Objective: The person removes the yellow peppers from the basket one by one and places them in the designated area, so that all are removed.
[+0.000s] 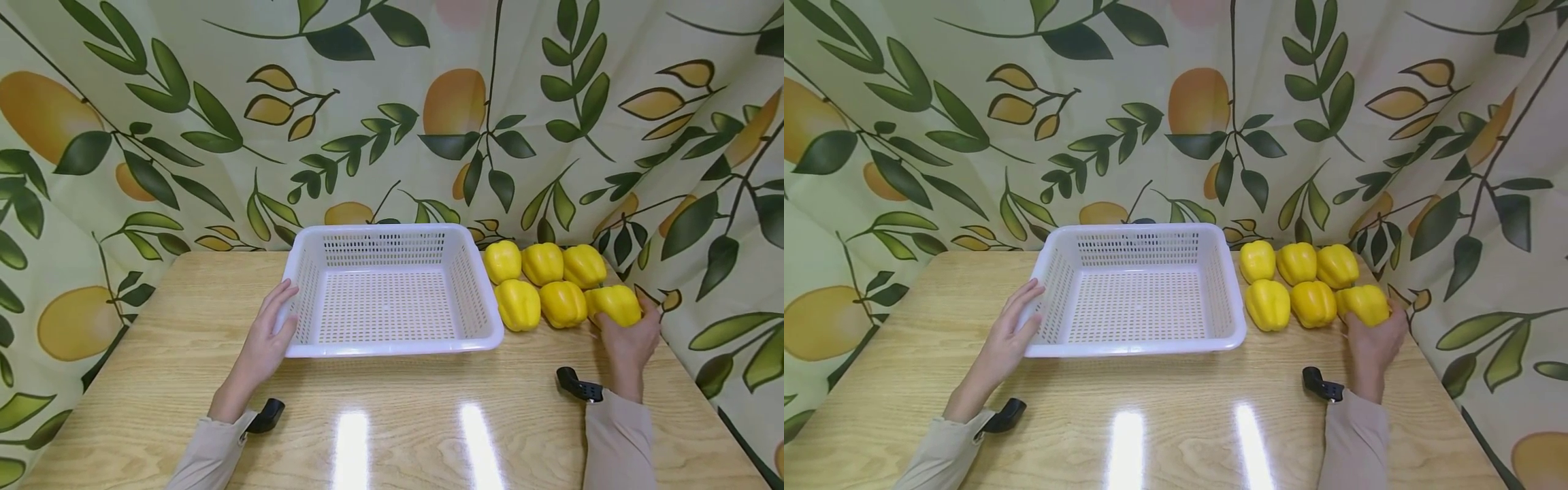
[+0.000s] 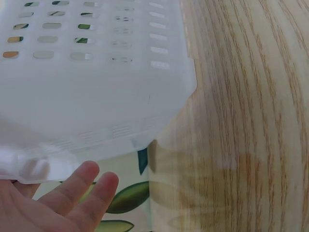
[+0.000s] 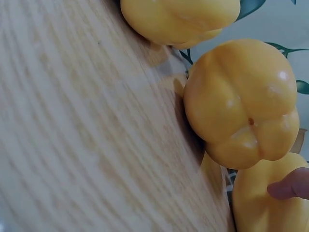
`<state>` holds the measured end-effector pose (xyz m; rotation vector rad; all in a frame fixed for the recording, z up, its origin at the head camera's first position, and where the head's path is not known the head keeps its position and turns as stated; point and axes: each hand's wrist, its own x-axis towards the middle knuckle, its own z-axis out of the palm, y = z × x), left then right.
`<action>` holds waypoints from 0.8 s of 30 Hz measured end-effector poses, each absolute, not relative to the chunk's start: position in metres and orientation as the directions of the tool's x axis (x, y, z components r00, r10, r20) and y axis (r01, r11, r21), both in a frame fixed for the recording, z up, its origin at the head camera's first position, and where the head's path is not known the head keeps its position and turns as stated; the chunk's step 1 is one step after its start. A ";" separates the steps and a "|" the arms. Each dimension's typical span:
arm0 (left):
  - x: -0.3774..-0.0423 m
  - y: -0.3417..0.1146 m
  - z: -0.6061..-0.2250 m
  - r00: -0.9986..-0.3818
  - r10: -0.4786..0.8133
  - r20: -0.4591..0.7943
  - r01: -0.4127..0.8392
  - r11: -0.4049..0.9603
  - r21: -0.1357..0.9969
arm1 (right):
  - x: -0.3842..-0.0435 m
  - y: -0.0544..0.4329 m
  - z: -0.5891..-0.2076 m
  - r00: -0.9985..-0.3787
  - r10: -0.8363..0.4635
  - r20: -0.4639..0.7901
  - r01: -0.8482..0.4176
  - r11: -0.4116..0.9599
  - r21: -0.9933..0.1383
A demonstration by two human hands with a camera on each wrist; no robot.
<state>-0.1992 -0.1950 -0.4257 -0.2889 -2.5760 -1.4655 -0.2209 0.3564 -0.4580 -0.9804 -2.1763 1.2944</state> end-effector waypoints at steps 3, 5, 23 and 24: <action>-0.199 -0.196 -0.426 -0.968 0.085 0.236 0.246 0.505 0.828 | -0.220 0.357 -0.458 -0.668 0.744 -0.003 0.356 0.316 -0.879; -0.199 -0.196 -0.427 -0.967 0.088 0.238 0.249 0.502 0.828 | -0.220 0.357 -0.458 -0.670 0.742 -0.007 0.355 0.312 -0.881; -0.194 -0.203 -0.428 -0.956 0.057 0.287 0.261 0.610 0.748 | -0.215 0.329 -0.416 -0.849 0.518 0.110 0.219 0.532 -0.818; -0.193 -0.204 -0.428 -0.954 0.059 0.293 0.265 0.623 0.737 | -0.215 0.324 -0.414 -0.865 0.486 0.128 0.192 0.557 -0.808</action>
